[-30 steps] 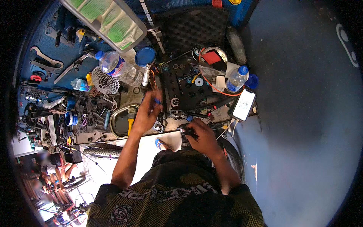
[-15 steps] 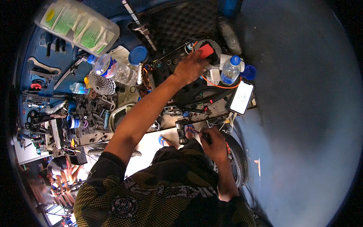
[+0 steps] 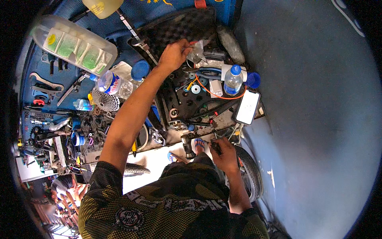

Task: The person cleans the bicycle frame with a cloth, then applies blue grease to the frame joints using a small tool. They handle various tools and parts on the workbench, including a grease container and small components.

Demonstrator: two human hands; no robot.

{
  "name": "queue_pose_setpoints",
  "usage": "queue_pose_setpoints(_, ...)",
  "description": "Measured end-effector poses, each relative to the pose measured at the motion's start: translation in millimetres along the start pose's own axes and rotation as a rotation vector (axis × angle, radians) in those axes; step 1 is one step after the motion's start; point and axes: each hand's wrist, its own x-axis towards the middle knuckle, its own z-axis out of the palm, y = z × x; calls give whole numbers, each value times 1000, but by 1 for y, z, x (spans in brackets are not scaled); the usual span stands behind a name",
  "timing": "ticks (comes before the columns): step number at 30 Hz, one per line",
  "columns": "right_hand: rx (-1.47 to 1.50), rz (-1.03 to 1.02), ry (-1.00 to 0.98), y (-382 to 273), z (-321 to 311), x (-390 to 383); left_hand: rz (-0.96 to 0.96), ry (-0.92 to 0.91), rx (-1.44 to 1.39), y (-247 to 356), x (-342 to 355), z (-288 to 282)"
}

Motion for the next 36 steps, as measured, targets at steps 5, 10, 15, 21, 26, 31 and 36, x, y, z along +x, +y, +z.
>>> queue_pose_setpoints(5,-13,7,-49,-5,1,6,-115,51,-121,-22,-3,-15)
queue_pose_setpoints(10,-8,5,-95,-10,3,11,-165,78,-215,-56,-8,-13)
queue_pose_setpoints(15,-21,-9,-87,-10,5,10,-322,-159,-540,-54,-15,-20)
queue_pose_setpoints(21,-17,-47,-67,-7,9,8,-345,-279,-807,-72,-29,-22)
queue_pose_setpoints(26,-19,-44,-69,-10,9,6,-408,-274,-858,-68,-39,-25)
queue_pose_setpoints(31,-9,-39,-84,-12,11,5,-403,-288,-890,-75,-46,-28)
queue_pose_setpoints(36,-27,-67,-81,-11,12,5,-426,-300,-1061,-82,-59,-29)
